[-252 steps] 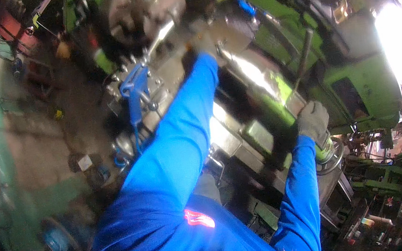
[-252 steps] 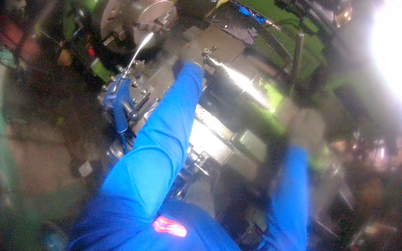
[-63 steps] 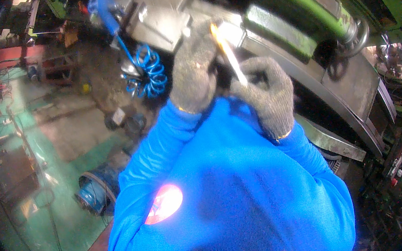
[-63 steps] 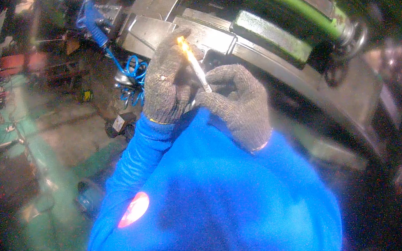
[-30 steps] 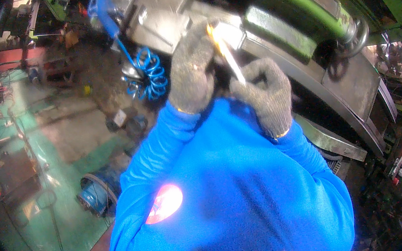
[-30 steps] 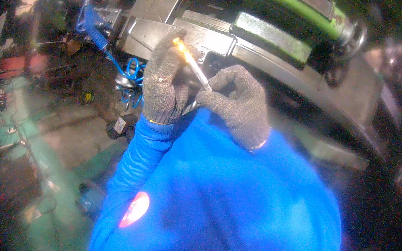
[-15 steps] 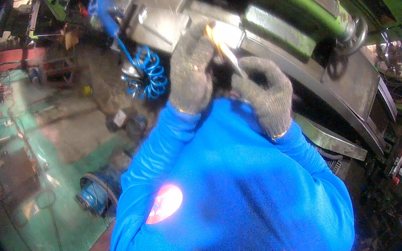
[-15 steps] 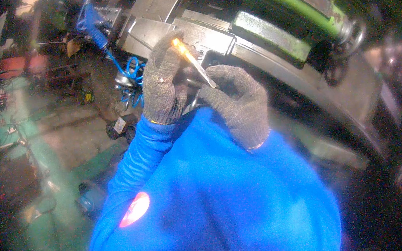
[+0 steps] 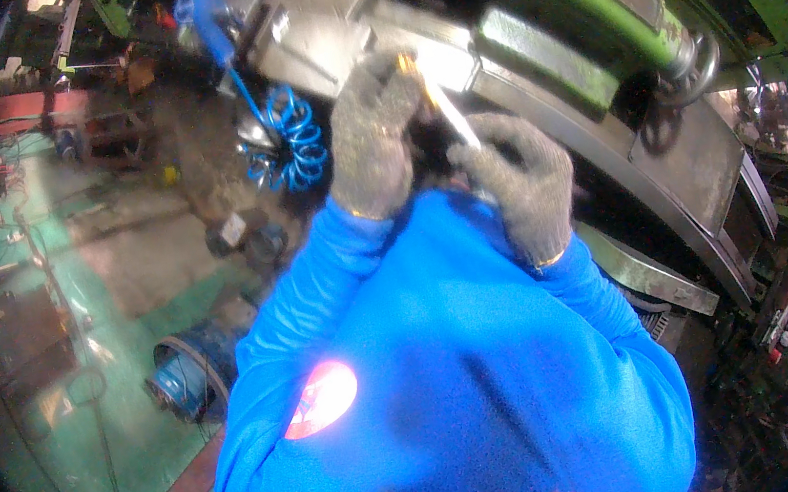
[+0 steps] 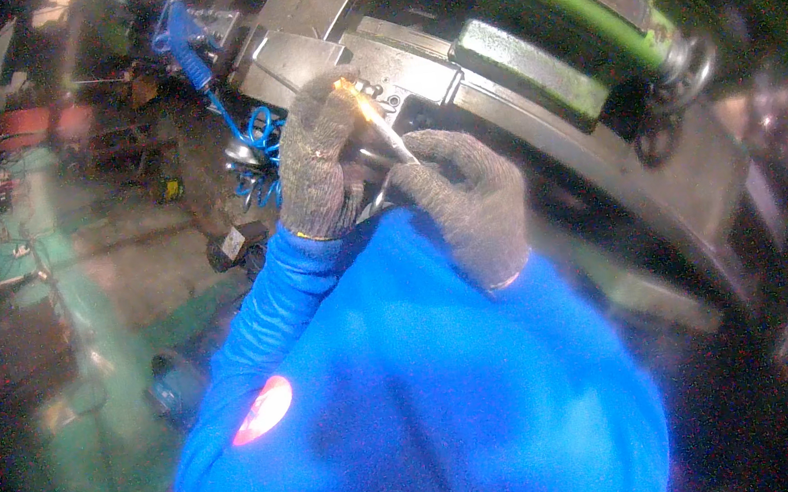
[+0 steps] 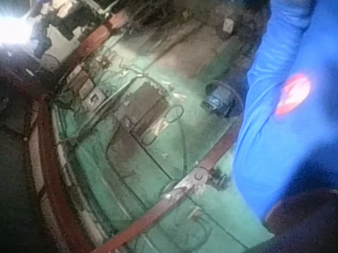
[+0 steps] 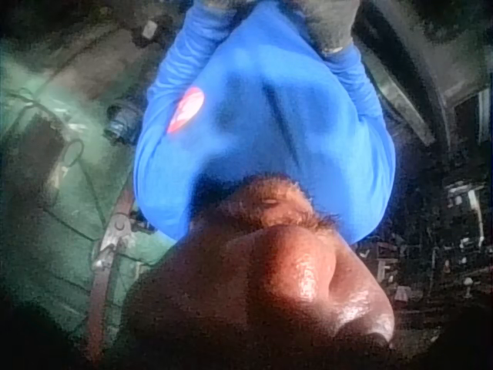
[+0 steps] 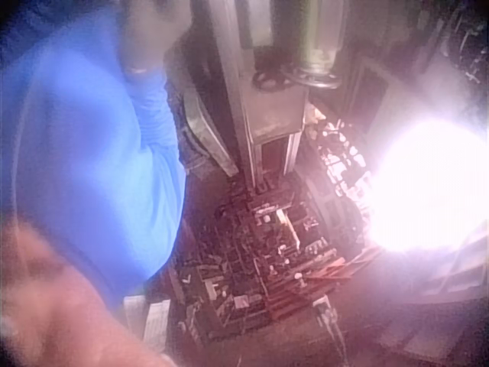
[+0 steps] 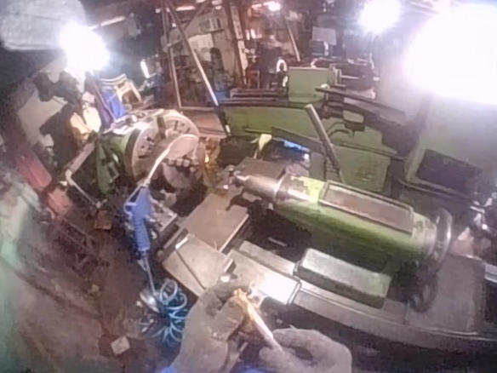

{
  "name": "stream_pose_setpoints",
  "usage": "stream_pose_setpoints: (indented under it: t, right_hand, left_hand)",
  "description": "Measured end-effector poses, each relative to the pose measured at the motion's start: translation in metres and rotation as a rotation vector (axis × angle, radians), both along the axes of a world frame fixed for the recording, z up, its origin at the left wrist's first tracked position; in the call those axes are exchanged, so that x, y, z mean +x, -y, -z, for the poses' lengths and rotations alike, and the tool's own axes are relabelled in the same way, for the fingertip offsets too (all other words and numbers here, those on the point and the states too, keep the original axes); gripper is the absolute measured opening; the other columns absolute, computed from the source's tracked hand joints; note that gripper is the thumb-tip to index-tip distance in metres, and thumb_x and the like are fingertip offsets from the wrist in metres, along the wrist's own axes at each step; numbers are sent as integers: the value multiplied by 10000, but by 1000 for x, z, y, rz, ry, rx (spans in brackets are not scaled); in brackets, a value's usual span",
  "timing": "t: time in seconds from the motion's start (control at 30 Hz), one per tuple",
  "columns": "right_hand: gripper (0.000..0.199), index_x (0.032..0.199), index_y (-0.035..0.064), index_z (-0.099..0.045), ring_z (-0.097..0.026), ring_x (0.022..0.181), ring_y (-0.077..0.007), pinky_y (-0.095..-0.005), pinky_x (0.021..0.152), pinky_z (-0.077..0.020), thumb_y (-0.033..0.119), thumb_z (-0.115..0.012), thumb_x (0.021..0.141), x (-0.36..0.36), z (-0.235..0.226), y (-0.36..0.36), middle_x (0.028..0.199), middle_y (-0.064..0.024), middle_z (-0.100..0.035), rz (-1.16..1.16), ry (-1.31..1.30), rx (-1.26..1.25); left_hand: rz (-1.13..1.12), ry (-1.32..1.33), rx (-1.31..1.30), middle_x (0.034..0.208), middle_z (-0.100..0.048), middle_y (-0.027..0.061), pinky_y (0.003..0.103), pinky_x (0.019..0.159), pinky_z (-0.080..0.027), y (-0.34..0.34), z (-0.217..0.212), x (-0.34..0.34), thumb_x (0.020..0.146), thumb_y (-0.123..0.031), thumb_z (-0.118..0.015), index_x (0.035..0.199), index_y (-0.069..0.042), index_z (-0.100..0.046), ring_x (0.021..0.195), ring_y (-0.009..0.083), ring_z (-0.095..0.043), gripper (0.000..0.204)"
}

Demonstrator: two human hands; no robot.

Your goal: The person operates a green industrial lathe machine in a workshop. They use a wrench to tighten components on the machine's chuck and then manipulate the machine's control levers and handles.

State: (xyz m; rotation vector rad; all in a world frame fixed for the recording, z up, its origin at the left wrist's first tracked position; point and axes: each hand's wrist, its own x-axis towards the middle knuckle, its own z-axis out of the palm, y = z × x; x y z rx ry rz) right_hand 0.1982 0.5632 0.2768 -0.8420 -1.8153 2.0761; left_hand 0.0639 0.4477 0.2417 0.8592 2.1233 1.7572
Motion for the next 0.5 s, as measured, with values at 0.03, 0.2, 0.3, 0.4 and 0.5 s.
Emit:
stream_pose_setpoints:
  t: [0.03,0.2,0.3,0.4,0.5]
  right_hand:
    - [280,1067,-28,-707,-654,770,-127,-272,678,-527,128,-753,839,0,-2,-1,869,-88,-704,-31,7,-37]
    - [330,1079,-32,-677,-682,740,-167,-276,578,-535,242,-698,897,3,12,-12,887,-120,-725,-105,-76,-387]
    - [334,1064,-30,-666,-672,709,-183,-291,552,-532,271,-662,921,6,23,-14,876,-130,-717,-193,-168,-167]
    - [335,1047,-29,-665,-670,701,-187,-300,546,-533,285,-649,930,8,27,-13,872,-139,-713,-214,-211,-154]
    - [337,1047,-32,-665,-672,693,-188,-311,545,-538,286,-642,936,10,29,-13,868,-141,-711,-229,-233,-123]
  left_hand:
    - [-14,137,55,1160,-611,126,322,809,-544,0,2,-1,943,-171,-668,1246,-70,-596,989,219,-644,327]
    - [-168,312,195,924,-619,86,295,772,-501,-9,1,8,933,-196,-685,1054,22,-628,858,147,-588,256]
    - [-76,418,185,951,-625,82,261,564,-516,-6,5,5,965,-224,-652,1118,-47,-558,771,166,-647,252]
    - [-18,388,179,963,-630,81,252,472,-535,-5,11,3,980,-250,-637,1144,-79,-520,748,180,-683,264]
    - [-26,360,121,949,-630,73,252,507,-546,-4,11,3,975,-261,-639,1154,-79,-519,760,159,-674,282]
